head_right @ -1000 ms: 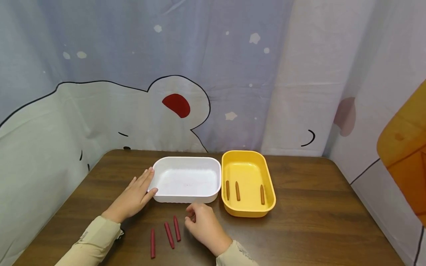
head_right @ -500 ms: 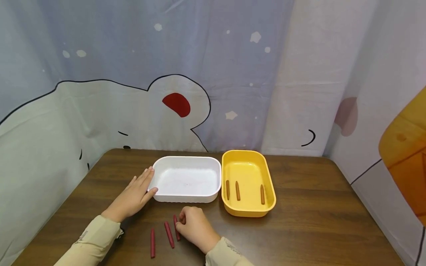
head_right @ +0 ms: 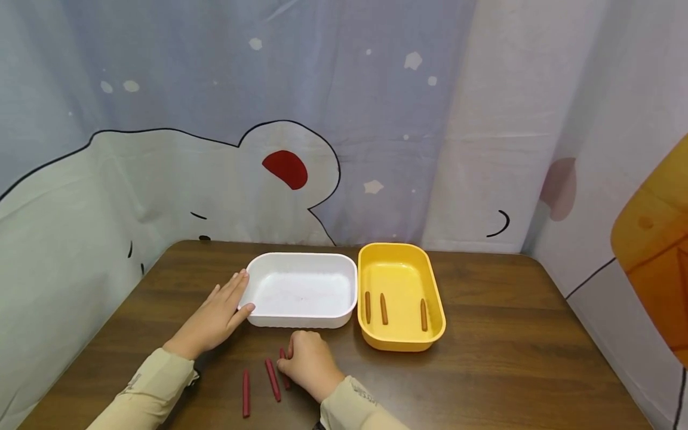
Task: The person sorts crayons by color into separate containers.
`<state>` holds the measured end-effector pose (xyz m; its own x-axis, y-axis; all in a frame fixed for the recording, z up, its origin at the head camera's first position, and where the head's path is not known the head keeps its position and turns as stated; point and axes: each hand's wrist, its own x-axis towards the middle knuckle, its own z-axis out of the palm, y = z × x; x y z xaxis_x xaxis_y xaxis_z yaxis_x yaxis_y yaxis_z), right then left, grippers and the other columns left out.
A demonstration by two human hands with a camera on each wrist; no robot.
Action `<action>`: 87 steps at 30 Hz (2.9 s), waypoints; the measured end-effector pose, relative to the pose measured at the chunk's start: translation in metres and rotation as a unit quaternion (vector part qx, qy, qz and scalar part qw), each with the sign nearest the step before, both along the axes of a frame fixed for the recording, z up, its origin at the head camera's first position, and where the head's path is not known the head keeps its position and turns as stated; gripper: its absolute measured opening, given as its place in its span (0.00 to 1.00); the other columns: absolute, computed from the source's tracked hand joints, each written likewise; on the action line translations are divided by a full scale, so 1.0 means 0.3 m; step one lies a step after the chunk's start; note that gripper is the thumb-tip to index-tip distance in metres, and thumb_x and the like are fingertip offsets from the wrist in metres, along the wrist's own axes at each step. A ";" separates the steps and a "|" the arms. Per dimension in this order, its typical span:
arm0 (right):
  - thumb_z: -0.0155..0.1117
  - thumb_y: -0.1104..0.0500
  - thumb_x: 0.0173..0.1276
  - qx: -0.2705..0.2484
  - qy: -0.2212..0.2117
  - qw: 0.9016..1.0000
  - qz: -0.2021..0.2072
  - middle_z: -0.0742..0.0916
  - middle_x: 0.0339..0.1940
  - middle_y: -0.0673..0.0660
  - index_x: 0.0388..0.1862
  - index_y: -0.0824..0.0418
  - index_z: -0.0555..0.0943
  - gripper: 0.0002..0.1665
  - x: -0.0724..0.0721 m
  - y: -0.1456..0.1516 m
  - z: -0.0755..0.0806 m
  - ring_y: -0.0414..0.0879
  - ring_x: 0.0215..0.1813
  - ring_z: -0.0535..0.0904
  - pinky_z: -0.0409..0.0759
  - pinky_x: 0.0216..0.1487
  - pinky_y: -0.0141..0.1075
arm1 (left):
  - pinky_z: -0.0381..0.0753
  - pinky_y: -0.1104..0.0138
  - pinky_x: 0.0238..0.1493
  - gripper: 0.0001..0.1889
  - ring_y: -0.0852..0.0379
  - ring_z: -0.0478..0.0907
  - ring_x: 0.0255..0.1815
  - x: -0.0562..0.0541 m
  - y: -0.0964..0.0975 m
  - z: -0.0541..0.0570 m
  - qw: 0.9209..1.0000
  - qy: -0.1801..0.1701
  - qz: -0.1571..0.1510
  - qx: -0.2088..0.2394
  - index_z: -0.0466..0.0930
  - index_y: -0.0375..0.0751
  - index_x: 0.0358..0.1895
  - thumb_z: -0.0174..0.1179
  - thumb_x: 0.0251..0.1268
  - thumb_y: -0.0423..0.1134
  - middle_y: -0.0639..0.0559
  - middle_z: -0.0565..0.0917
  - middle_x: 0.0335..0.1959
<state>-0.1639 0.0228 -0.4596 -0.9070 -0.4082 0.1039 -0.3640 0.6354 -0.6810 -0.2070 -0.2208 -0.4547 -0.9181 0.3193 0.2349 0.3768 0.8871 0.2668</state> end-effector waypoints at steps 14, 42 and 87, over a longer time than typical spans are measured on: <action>0.73 0.66 0.49 -0.008 -0.003 1.000 -0.005 0.76 0.16 0.44 0.16 0.56 0.75 0.15 -0.001 0.011 0.001 0.35 0.20 0.68 0.70 0.21 0.29 | 0.52 0.38 0.75 0.39 0.38 0.52 0.80 -0.006 0.001 -0.002 1.000 0.002 -0.001 -0.004 0.55 0.27 0.78 0.49 0.80 0.55 0.35 0.56 0.80; 0.71 0.67 0.56 -0.118 -0.003 0.993 -0.006 0.86 0.23 0.49 0.29 0.64 0.85 0.02 -0.012 0.044 0.012 0.33 0.26 0.77 0.78 0.29 0.28 | 0.51 0.37 0.76 0.39 0.38 0.52 0.81 -0.002 -0.002 -0.002 1.000 0.003 0.001 -0.002 0.54 0.28 0.78 0.49 0.80 0.56 0.36 0.56 0.80; 0.65 0.67 0.69 -0.299 -0.119 0.945 -0.053 0.90 0.40 0.67 0.48 0.72 0.84 0.11 -0.250 -0.044 0.147 0.53 0.38 0.89 0.88 0.40 0.41 | 0.53 0.38 0.75 0.38 0.38 0.54 0.80 -0.009 0.002 -0.001 1.000 0.012 -0.005 -0.006 0.56 0.26 0.77 0.50 0.80 0.54 0.35 0.57 0.80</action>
<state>-0.2391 0.0097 -0.4155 -0.9660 -0.2473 0.0748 -0.1107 0.1347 -0.9847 -0.2097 -0.2201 -0.4552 -0.9089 0.3313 0.2533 0.3919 0.8862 0.2472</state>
